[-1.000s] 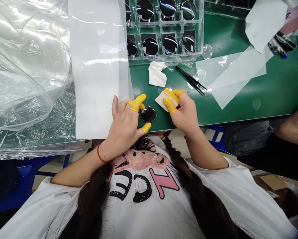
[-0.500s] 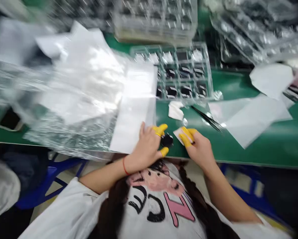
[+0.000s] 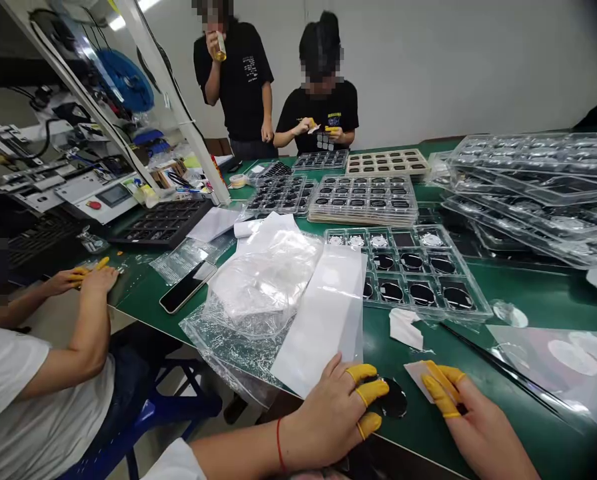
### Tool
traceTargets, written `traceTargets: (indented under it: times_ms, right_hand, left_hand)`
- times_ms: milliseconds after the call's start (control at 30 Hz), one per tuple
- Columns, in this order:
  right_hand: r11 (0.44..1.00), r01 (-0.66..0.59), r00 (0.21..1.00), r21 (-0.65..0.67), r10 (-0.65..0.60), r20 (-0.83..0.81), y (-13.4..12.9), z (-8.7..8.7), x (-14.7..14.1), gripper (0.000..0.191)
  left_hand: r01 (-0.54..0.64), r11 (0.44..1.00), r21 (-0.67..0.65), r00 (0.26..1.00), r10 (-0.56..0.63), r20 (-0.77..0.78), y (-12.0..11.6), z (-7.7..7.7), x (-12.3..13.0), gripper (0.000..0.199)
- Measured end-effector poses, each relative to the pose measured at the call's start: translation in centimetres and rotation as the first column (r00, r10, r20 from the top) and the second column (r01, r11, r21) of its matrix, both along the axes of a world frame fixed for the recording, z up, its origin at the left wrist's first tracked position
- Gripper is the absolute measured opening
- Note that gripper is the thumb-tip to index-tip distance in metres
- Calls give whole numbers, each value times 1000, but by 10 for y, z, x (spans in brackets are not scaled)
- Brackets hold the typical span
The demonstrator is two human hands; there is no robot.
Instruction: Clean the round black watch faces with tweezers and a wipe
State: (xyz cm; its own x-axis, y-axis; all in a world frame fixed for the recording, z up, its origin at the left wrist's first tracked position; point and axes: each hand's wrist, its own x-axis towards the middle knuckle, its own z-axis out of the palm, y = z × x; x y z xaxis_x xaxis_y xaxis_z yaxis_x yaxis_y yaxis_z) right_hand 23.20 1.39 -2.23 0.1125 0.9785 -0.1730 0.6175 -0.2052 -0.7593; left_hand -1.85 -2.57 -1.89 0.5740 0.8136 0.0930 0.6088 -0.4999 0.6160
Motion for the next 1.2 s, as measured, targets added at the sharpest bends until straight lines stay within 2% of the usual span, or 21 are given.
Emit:
traceTargets:
  times_ms: [200,333,467,600,633,667,767,967,1100,1200]
  right_hand:
    - [995,9,999,96,-5,-40,-2,-6,-1,23]
    - [976,-34,999,217,35,-1,-4,-9,-2,19]
    - [972,-38,998,232,48,-38,-7,0,-3,27]
    - [967,63,994,246,-39,-101,-10,11,-1,28]
    - [969,66,991,239,-36,-127,-8,11,1,31]
    - [974,46,987,221,-10,-163,-6,12,2,34]
    - [982,-49,971,182,89,-222,1,15,5,32]
    - [949,-267,941,170,294,-167,3,30,-3,18]
    - [859,-479,875,183,484,15,3,32,-18,15]
    - [829,-532,843,171,501,196,7,28,-28,12]
  left_hand:
    - [-29,998,-52,999,28,-23,2,2,6,55]
    - [-70,997,-26,997,69,-43,8,4,14,47]
    - [-54,991,125,998,59,-35,5,1,9,43]
    - [-50,919,392,997,66,-29,-9,-5,-2,32]
    - [-55,930,365,998,63,-11,-11,-6,-4,32]
    - [-60,939,339,998,69,-13,-12,-7,-6,33]
    - [-29,925,378,991,75,-107,-13,-7,-7,37]
    - [-2,919,394,976,87,-198,-14,-2,1,53]
    - [19,931,364,952,93,-290,-14,0,4,53]
    - [-6,940,341,951,110,-287,-15,2,5,51]
